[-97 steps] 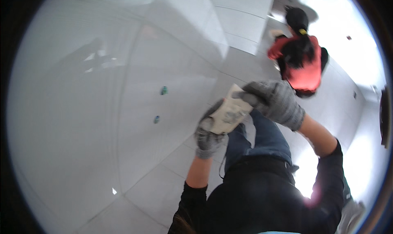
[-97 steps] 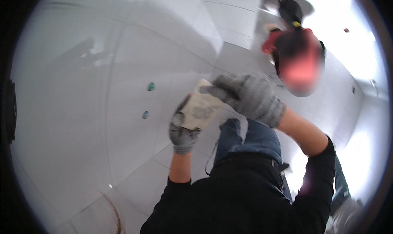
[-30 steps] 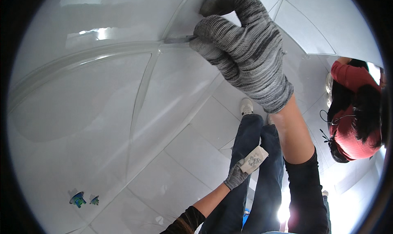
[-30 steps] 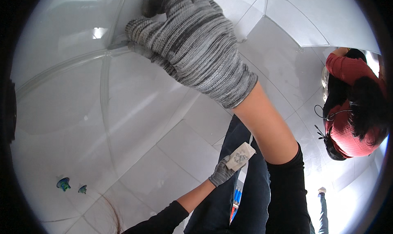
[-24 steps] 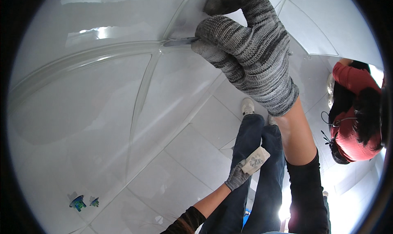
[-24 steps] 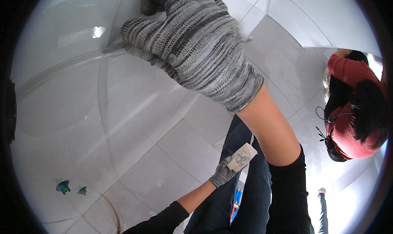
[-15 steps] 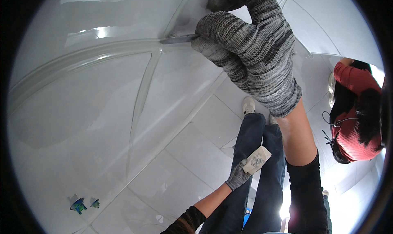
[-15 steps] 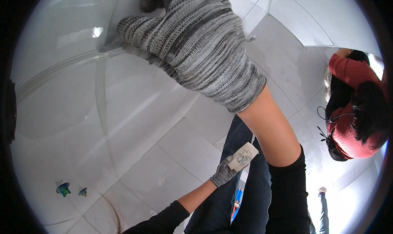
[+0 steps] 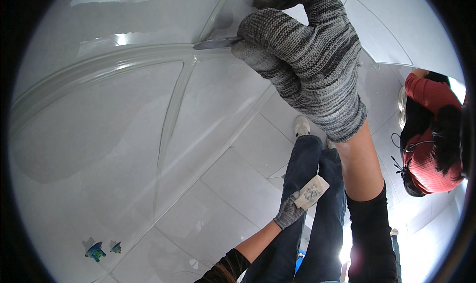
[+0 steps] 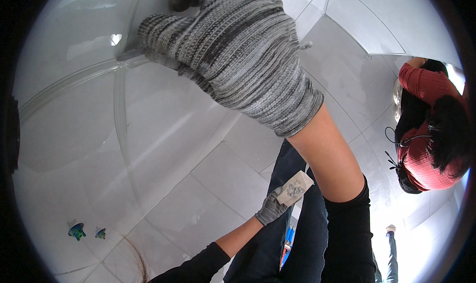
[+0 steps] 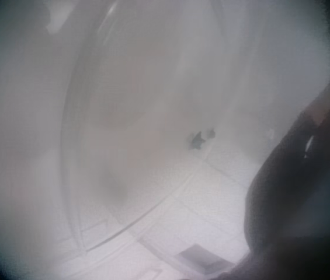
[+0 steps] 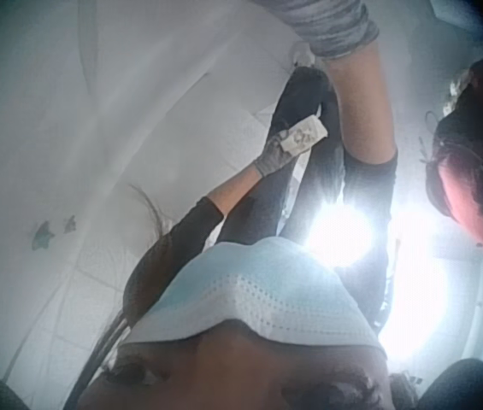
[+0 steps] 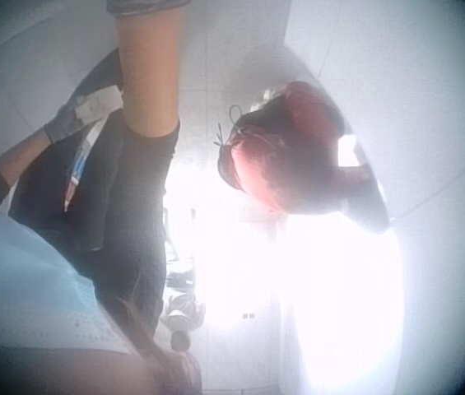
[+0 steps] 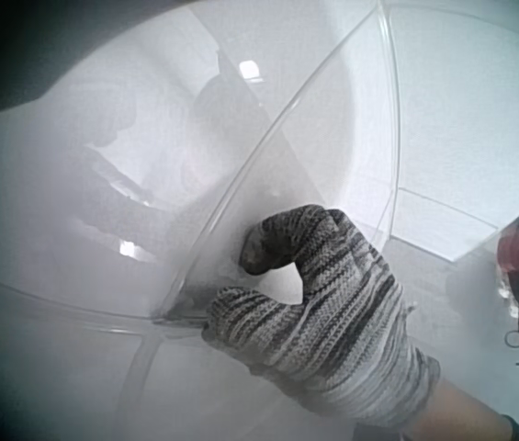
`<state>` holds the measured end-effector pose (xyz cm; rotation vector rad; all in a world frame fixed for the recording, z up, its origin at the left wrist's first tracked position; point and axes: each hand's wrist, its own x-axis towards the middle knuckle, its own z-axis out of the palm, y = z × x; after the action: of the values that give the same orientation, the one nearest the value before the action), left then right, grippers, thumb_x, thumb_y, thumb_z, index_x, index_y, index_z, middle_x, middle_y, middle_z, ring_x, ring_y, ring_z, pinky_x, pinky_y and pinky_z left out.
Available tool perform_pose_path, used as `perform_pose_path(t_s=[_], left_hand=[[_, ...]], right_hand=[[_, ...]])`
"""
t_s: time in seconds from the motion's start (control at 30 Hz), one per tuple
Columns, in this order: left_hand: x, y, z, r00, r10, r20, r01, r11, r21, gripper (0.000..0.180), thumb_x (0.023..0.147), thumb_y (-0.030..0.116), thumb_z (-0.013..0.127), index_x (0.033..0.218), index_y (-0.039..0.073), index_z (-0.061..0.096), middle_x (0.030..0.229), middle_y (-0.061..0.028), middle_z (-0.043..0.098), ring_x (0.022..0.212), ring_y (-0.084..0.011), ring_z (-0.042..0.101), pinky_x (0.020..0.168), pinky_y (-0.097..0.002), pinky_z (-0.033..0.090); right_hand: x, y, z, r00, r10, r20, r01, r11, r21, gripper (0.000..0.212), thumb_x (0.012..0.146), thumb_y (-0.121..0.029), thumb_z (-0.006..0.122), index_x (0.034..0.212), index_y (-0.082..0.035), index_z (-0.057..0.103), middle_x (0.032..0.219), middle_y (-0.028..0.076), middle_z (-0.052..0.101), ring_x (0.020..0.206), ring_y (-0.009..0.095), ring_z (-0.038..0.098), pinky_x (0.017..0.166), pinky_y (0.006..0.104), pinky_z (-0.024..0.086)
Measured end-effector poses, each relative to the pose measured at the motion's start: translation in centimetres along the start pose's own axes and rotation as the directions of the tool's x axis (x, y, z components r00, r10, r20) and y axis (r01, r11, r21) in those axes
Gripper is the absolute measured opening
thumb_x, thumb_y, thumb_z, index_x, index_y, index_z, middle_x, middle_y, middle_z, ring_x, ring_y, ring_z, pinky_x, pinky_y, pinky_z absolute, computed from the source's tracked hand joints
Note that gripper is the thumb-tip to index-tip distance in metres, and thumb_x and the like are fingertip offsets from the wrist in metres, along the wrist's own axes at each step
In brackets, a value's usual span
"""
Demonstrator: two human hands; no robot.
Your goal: The person applies grout to the joints between white wall tiles using a grout float and a small metal tool. They repeatedly scoop grout from the float and press it into the seams, smoothing the surface along the tile lines.
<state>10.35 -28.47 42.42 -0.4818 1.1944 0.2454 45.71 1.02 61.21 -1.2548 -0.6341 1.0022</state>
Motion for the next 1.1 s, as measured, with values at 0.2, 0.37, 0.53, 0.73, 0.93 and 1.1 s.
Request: perform_pose_path(t_s=[0.2,0.37,0.53,0.73,0.93,1.1], left_hand=[[-0.1,0.6,-0.1,0.999,-0.011,-0.04,0.011,1.0,-0.011,0.039,0.089,0.028,0.06,0.119,0.003,0.055,0.119,-0.0118,0.058,0.109,-0.0243,0.057,0.093,-0.037,0.048],[-0.2,1.1,0.5,1.0,-0.006,0.016,0.006,1.0,0.001,0.04,0.089,0.027,0.06,0.119,0.001,0.054,0.12,-0.013,0.058,0.11,-0.0249,0.057,0.094,-0.0378,0.048],[-0.5,1.6,1.2,1.0,0.016,0.014,-0.016,1.0,0.01,0.042,0.088,0.026,0.061,0.12,0.0,0.053,0.121,-0.0145,0.057,0.11,-0.0253,0.057,0.093,-0.0374,0.049],[-0.1,2.3,1.1,0.999,-0.036,0.001,0.036,0.999,-0.027,0.042,0.089,0.027,0.06,0.121,0.001,0.052,0.12,-0.0135,0.057,0.109,-0.0256,0.058,0.088,-0.0364,0.052],[0.2,2.6,1.4,1.0,-0.027,-0.008,0.026,1.0,-0.014,0.042,0.089,0.027,0.061,0.121,0.002,0.052,0.119,-0.013,0.058,0.108,-0.0247,0.058,0.086,-0.0366,0.053],[-0.1,3.3,2.3,1.0,-0.031,-0.003,0.031,0.999,-0.017,0.041,0.089,0.026,0.061,0.12,0.0,0.053,0.119,-0.0129,0.058,0.11,-0.024,0.057,0.09,-0.0372,0.052]], right_hand=[[0.6,1.4,2.1,0.769,-0.639,-0.01,0.522,0.638,-0.566,0.039,0.071,-0.029,0.08,0.091,-0.001,0.061,0.087,0.011,0.059,0.08,0.022,0.061,0.069,0.0339,0.051],[0.0,0.6,2.7,0.925,-0.336,-0.179,0.226,0.864,-0.45,0.037,0.071,-0.031,0.078,0.089,-0.003,0.064,0.085,0.013,0.062,0.078,0.026,0.062,0.071,0.0356,0.052],[0.9,2.0,3.2,0.894,-0.406,-0.186,0.304,0.858,-0.414,0.034,0.071,-0.029,0.077,0.089,-0.003,0.064,0.083,0.014,0.063,0.078,0.028,0.063,0.07,0.0365,0.052],[1.8,3.6,2.2,0.844,-0.53,-0.082,0.437,0.768,-0.469,0.032,0.071,-0.028,0.077,0.089,-0.004,0.064,0.085,0.013,0.062,0.078,0.027,0.063,0.07,0.0358,0.052],[2.8,4.2,1.2,0.8,-0.6,0.0,0.521,0.695,-0.495,0.031,0.071,-0.026,0.077,0.089,-0.004,0.064,0.087,0.013,0.062,0.079,0.026,0.064,0.07,0.035,0.052],[3.6,4.4,1.2,0.78,-0.625,0.029,0.552,0.666,-0.501,0.03,0.072,-0.025,0.077,0.09,-0.005,0.065,0.088,0.012,0.062,0.079,0.026,0.064,0.07,0.0344,0.053]])
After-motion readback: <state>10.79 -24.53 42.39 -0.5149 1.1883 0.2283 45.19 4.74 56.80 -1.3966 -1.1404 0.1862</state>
